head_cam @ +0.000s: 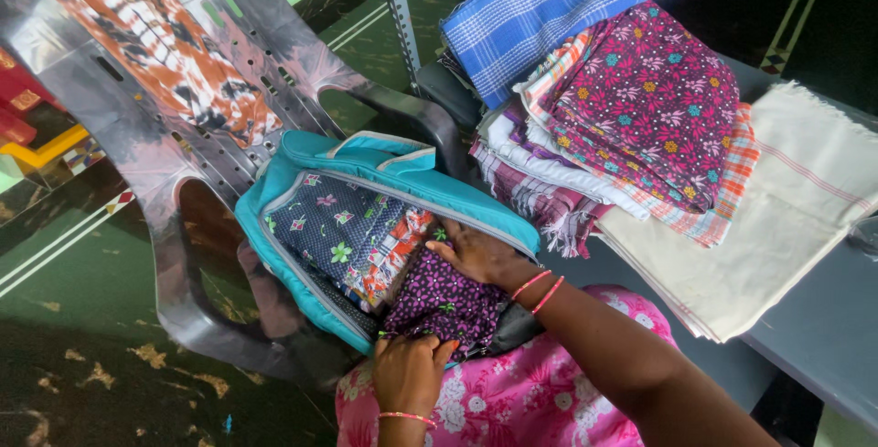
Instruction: The person folds several pieces of patterned fabric and places them into a teal backpack. The person handles a purple floral cloth, a pink floral cloth, a checkered orange cloth, a blue checkered cloth, and a white cloth with purple trim, folding each and arranging them inside the bag.
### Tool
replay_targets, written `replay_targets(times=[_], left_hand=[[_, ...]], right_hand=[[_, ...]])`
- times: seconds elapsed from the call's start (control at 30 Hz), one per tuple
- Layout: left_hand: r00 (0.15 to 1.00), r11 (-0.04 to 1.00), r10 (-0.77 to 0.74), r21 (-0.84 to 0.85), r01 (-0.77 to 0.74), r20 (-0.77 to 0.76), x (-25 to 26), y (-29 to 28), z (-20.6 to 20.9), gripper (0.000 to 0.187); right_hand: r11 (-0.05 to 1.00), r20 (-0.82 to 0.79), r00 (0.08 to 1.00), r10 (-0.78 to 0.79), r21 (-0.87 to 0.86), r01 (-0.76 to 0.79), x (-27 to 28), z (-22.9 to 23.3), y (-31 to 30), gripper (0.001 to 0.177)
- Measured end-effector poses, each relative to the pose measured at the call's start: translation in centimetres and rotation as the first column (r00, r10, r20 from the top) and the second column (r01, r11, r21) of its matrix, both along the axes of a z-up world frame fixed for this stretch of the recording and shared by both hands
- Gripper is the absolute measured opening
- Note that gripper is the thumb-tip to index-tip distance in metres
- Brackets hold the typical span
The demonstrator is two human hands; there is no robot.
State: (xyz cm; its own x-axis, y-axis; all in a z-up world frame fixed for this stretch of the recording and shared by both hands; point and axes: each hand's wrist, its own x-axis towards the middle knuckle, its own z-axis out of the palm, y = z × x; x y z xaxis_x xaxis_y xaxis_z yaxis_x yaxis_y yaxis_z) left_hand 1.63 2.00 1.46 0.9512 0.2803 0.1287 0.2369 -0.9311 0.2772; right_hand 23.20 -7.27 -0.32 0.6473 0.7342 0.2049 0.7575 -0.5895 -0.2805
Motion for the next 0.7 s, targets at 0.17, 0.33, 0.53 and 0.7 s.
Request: replay_targets(times=[0.17,0.33,0.53,0.7], left_hand=[[1.0,1.0,-0.003,0.01,0.003,0.011,-0.1,-0.5,-0.3,0.039],[1.0,1.0,0.014,0.019,-0.014,0.011,0.0,-0.4,-0.1,0.038],[1.0,0.999,-0.014,0.037,0.013,0.007,0.0,-0.5,0.3,0.043],[0.997,0.996,-0.013,-0.09,0.006,-0.078,-0.5,0.1,1.4,0.043]], right_hand=[[0.995,-0.343,0.935,-0.088,-0.065,0.069,-0.2,-0.5,-1.1,0.078],[0.953,0.071,0.952,-0.297,-0.045,0.301,-3.0,-1.9,0.1,0.076],[0.913,-0.037,0.932,-0.36,-0.221,0.344,-4.3,-0.7,-0.2,0.082],[0.976,-0.212,0.962,-0.173,-0.165,0.139,-6.1,2.1,-1.8,0.086]])
